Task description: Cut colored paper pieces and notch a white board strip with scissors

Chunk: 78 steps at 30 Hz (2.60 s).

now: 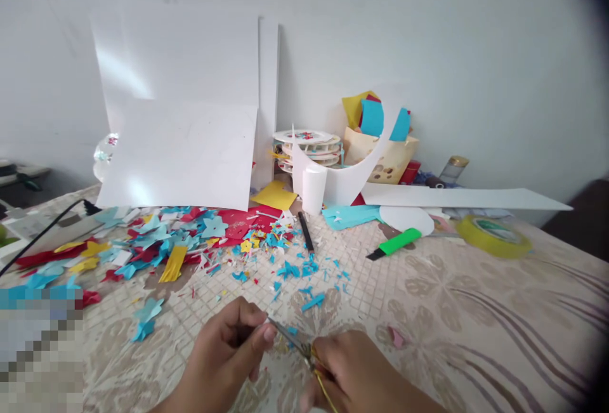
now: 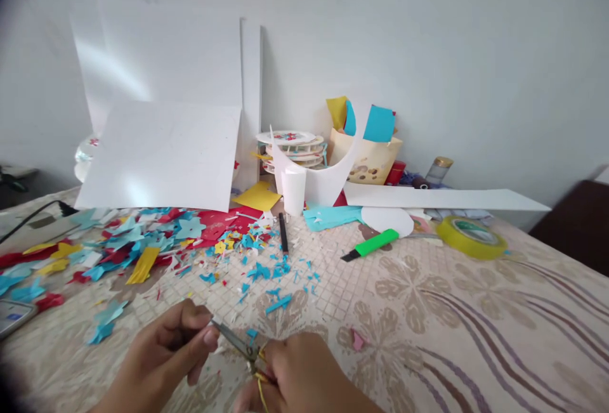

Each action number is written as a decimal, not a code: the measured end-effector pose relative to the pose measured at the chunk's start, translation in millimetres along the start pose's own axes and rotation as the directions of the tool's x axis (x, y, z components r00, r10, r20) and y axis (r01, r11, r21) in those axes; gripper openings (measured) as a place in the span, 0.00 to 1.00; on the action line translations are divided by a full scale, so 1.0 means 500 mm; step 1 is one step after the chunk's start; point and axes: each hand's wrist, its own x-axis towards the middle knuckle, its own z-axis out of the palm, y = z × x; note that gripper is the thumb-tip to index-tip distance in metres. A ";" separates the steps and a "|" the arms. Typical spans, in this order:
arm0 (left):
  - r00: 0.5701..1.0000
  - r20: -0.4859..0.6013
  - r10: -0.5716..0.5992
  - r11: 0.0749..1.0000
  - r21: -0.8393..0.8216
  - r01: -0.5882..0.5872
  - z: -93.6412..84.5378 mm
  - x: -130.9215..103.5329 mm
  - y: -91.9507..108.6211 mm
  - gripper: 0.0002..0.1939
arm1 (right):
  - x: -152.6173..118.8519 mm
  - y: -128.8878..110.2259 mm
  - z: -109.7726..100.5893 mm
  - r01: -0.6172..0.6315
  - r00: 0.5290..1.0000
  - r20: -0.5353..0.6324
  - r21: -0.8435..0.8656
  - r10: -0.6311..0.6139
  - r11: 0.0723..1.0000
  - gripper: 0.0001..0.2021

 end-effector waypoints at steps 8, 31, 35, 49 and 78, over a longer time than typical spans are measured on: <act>1.000 -0.018 -0.005 1.000 0.031 0.006 0.001 -0.008 0.006 0.15 | 0.013 0.004 0.002 -0.034 0.999 -0.004 -0.229 0.034 0.973 0.06; 0.963 0.262 0.063 0.997 -0.061 -0.049 0.000 0.004 0.013 0.10 | -0.031 0.004 0.007 -0.035 0.983 -0.183 -0.266 -0.014 0.963 0.12; 0.970 0.234 0.070 0.997 0.002 -0.073 -0.002 0.006 0.010 0.10 | -0.032 0.003 0.009 -0.033 0.976 -0.212 -0.355 -0.046 0.934 0.16; 0.975 0.186 0.119 0.987 0.085 -0.136 0.004 0.013 0.007 0.08 | -0.033 0.002 0.002 -0.013 0.981 -0.183 -0.362 -0.057 0.932 0.21; 0.982 0.164 0.097 0.992 0.058 -0.108 0.003 0.004 0.014 0.13 | -0.015 0.017 0.019 0.008 0.991 -0.128 -0.214 -0.036 0.977 0.16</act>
